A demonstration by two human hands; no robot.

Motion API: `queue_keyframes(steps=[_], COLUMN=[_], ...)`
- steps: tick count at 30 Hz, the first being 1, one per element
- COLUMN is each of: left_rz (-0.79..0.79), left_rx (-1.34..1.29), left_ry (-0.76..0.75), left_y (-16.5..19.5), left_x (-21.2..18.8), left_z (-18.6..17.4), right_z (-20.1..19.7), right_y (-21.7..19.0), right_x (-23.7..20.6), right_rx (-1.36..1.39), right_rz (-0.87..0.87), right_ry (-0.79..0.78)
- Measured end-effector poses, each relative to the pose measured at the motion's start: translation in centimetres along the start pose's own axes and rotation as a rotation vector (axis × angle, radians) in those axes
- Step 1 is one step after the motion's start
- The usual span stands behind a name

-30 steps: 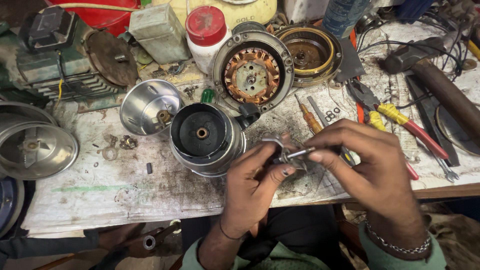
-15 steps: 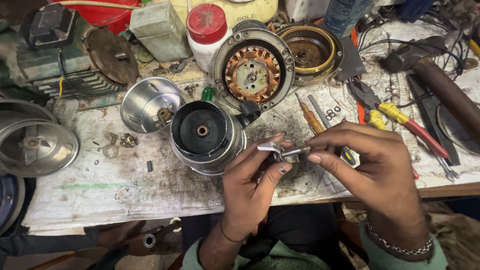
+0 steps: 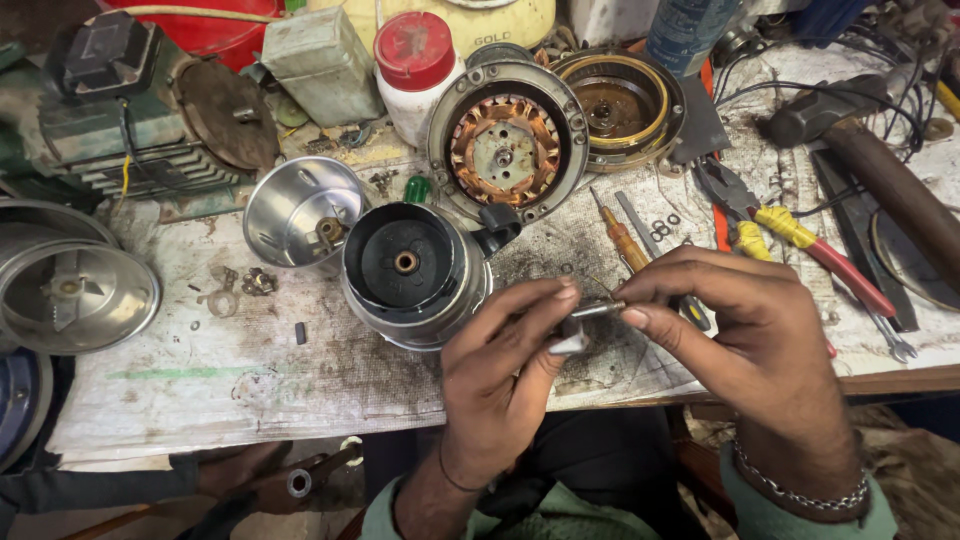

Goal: The person repairs a blender jar assembly at a cluttered workbench. They use a screwdriver to work inside the blender base, remove the metal jar, handle small fasteners and a coupling part, use pliers, and file and sand a small metal component by hand.

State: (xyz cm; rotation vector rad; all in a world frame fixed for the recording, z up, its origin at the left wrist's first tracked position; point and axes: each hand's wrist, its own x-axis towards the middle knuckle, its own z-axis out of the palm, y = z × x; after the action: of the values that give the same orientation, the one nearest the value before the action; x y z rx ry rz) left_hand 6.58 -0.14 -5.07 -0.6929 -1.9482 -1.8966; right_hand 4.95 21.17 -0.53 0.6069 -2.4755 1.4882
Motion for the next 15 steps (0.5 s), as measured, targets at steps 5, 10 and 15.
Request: queue_keyframes(steps=[5,10,15], left_rz=[0.129,0.252,0.158], left_rx=[0.064,0.205,0.043], left_ry=[0.01,0.011,0.073], left_y=[-0.1,0.3,0.7], left_x=[0.0,0.3,0.6], left_z=[0.1,0.3,1.1], right_z=[-0.1,-0.3,-0.1], right_y=[-0.1,-0.4,-1.2], right_x=[0.1,0.1,-0.4], right_rx=[0.023,0.029,0.092], right_rz=[0.014,0.027,0.046], right_ry=[-0.01,-0.025,0.016])
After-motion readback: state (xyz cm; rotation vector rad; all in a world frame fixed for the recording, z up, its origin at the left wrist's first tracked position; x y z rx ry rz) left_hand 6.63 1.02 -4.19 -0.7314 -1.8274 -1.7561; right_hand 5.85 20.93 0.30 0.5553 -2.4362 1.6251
